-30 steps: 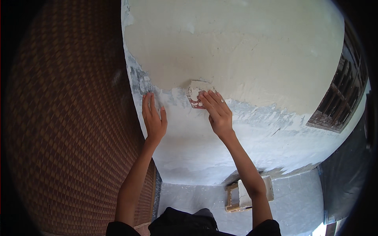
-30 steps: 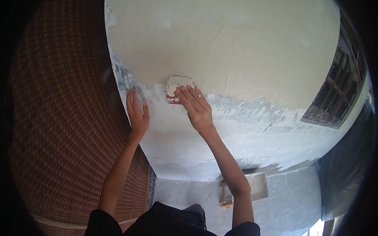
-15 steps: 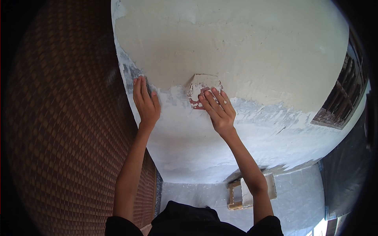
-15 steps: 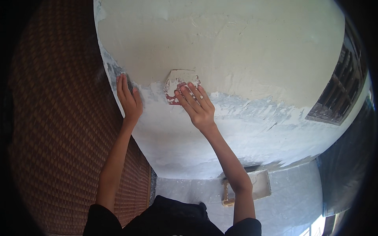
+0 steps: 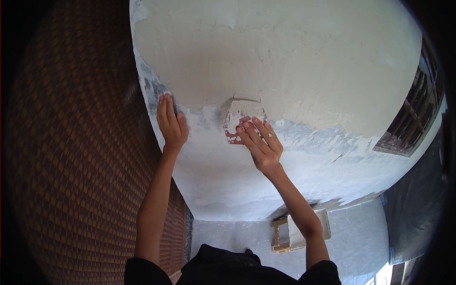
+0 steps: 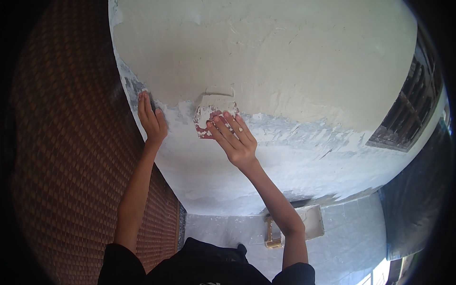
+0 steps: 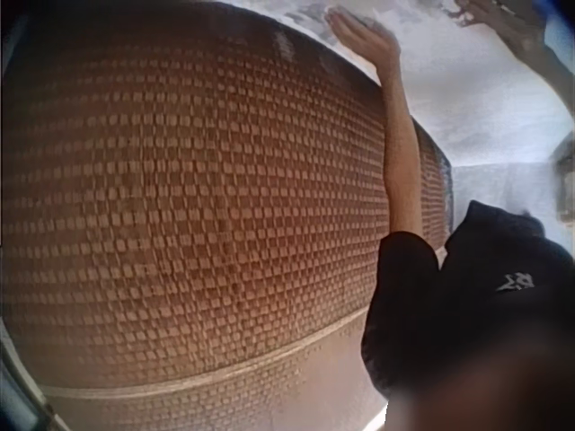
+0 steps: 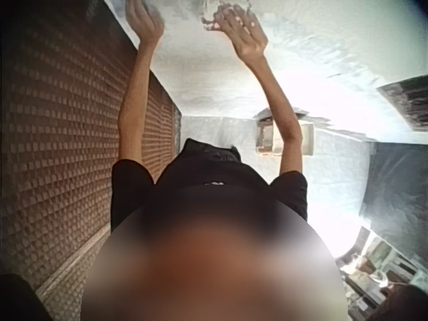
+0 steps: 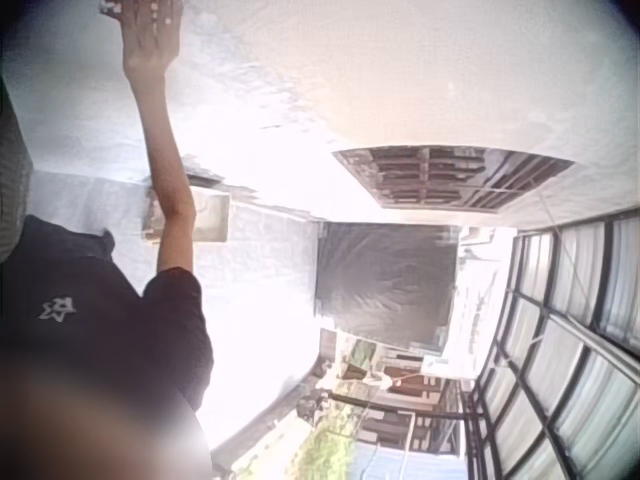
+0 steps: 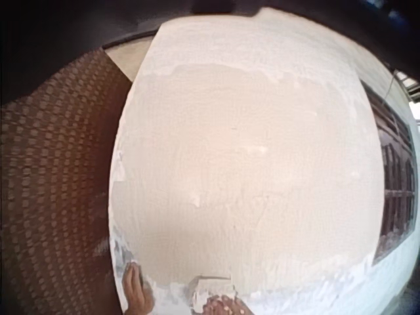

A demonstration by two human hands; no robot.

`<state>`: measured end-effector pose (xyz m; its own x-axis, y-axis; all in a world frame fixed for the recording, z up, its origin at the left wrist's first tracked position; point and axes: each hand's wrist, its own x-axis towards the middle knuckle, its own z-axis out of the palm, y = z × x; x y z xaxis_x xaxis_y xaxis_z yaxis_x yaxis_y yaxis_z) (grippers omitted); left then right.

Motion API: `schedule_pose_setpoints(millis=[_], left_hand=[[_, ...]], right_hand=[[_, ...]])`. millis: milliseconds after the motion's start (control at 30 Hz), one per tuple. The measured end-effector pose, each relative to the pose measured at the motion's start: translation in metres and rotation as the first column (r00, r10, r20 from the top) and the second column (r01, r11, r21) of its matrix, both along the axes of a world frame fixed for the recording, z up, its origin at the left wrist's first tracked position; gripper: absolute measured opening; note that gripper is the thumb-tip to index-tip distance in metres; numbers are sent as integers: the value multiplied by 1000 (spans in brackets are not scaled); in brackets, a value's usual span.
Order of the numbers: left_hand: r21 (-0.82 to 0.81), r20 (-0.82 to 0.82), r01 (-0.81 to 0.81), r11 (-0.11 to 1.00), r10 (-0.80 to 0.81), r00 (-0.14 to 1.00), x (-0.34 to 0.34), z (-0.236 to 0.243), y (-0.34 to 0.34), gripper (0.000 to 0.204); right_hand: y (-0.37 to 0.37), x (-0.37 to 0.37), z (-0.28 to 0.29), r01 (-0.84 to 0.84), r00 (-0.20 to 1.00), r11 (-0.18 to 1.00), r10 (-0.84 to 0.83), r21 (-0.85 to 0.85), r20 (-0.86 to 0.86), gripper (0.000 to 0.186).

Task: The person applies wall putty from a plastic container to a damaged section of a wall using a putty knife.

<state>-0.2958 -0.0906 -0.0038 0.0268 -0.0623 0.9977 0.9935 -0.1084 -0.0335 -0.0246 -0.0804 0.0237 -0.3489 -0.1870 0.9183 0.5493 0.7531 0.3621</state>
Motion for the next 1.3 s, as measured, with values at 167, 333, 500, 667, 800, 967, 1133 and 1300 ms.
schedule_pose_setpoints(millis=[167,333,500,667,800,967,1133,1300], left_hand=[[25,21,33,999,-33,999,-3,-8,6,46],[18,11,54,998,-54,998,-4,-10,3,46],[27,10,52,998,-52,999,-5,-10,3,46],[39,18,64,997,-64,998,-3,-9,4,46],[30,0,51,998,-51,999,-4,-14,5,46],[24,20,52,998,-52,998,-3,-12,5,46],[28,10,64,998,-64,998,-4,-14,6,46],[19,24,49,999,-50,998,-3,-13,5,46]], right_hand=[[13,-13,10,25,1000,999,-24,35,-6,24],[1,-3,-30,10,999,999,-8,-47,52,25],[3,0,5,40,999,999,-40,18,-11,25],[19,9,-7,91,995,996,-91,15,39,23],[8,20,-27,39,998,999,-37,-23,60,24],[14,11,10,56,998,998,-56,1,1,24],[18,15,-25,30,999,999,-29,-32,25,24],[14,14,4,59,998,998,-59,10,-22,23]])
